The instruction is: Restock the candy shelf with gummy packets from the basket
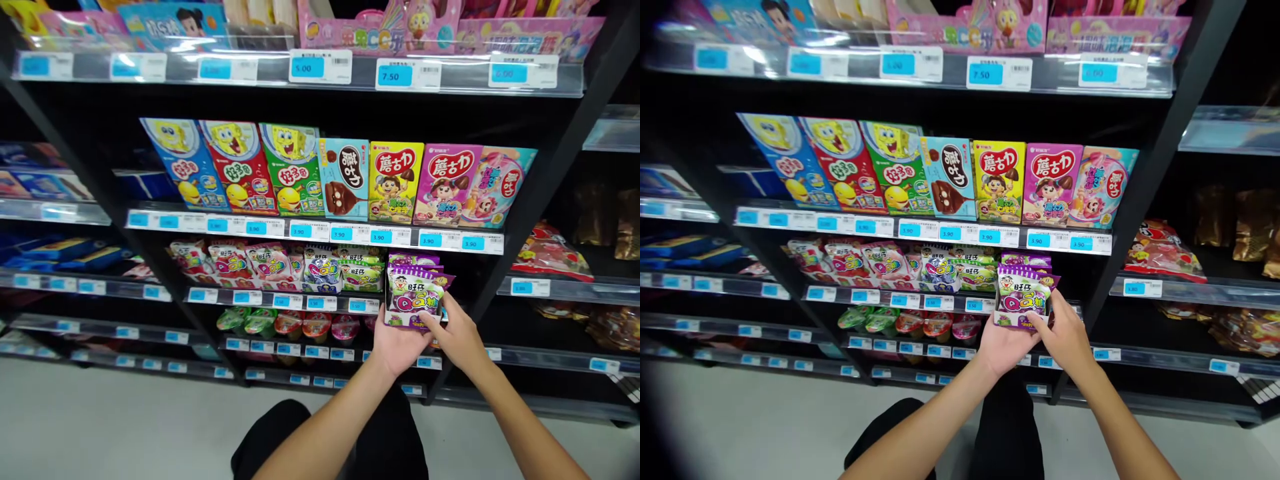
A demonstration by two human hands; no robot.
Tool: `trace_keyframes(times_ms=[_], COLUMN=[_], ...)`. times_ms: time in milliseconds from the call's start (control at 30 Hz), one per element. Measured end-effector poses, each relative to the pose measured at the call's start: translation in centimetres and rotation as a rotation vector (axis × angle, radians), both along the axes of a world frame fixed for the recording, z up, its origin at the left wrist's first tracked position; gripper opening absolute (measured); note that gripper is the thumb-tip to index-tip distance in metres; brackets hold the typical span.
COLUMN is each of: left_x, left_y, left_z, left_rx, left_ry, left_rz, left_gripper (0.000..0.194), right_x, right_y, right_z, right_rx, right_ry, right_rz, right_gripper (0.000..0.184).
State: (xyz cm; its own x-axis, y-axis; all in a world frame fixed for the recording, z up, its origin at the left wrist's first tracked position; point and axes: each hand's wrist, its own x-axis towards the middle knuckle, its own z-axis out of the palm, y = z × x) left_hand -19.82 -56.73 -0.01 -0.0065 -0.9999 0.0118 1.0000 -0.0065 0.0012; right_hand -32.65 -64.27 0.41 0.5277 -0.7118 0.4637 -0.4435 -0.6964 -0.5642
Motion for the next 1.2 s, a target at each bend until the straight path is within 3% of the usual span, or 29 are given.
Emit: trace_keyframes(times_ms=[167, 300, 367, 433, 500, 567, 867, 967, 1200], left_x=[-0.5, -0.7, -0.6, -0.5, -0.4, -0.3, -1.0, -1.4, -1.2], left_y=[0.9, 2.9, 4.4, 6.1, 7.8, 9.4, 13.6, 14.6, 17.4], left_z=[0.5, 0.3, 0.2, 0.1, -0.3, -1.1, -7.2, -7.8, -7.6], left_rx=[0.067, 0.147, 0.203, 0.248, 0.275, 0.318, 0.556, 0.614, 0.681], left_ry=[0.024, 0.0, -0.033, -0.044, -0.034, -0.034, -0.001, 0.031, 0.111], left_rz=[-0.022, -0.036, -0.024, -0.014, -0.004, 0.0, -0.004, -0.016, -0.019], left_gripper=[0.06, 0.067, 0.065, 0.062, 0.061, 0.06, 0.052, 0.051, 0.049], right_x=[0.5, 0.1, -0.4, -0.8, -1.0, -0.7, 1.5, 1.7, 2.1], right_y=[-1.2, -0.9, -0.1, 1.0, 2.0, 2.6, 1.0, 0.7, -1.1], right_z=[-0.8, -1.4, -1.5, -1.6, -1.6, -1.5, -1.3, -0.8, 1.4], right_rx=[-0.081, -0.151, -0.326, -0.613, -0.863, -0.972, -1.006, -0.99, -1.047], right_ry=[-0.013, -0.044, -0.122, -0.17, -0.13, -0.032, 0.137, 0.207, 0.237], right_rz=[-0.071, -0.097, -0.119, -0.122, -0.071, -0.007, 0.028, 0.006, -0.059], right_gripper=[0.061, 0.061, 0.055, 0.044, 0.034, 0.031, 0.025, 0.023, 0.018])
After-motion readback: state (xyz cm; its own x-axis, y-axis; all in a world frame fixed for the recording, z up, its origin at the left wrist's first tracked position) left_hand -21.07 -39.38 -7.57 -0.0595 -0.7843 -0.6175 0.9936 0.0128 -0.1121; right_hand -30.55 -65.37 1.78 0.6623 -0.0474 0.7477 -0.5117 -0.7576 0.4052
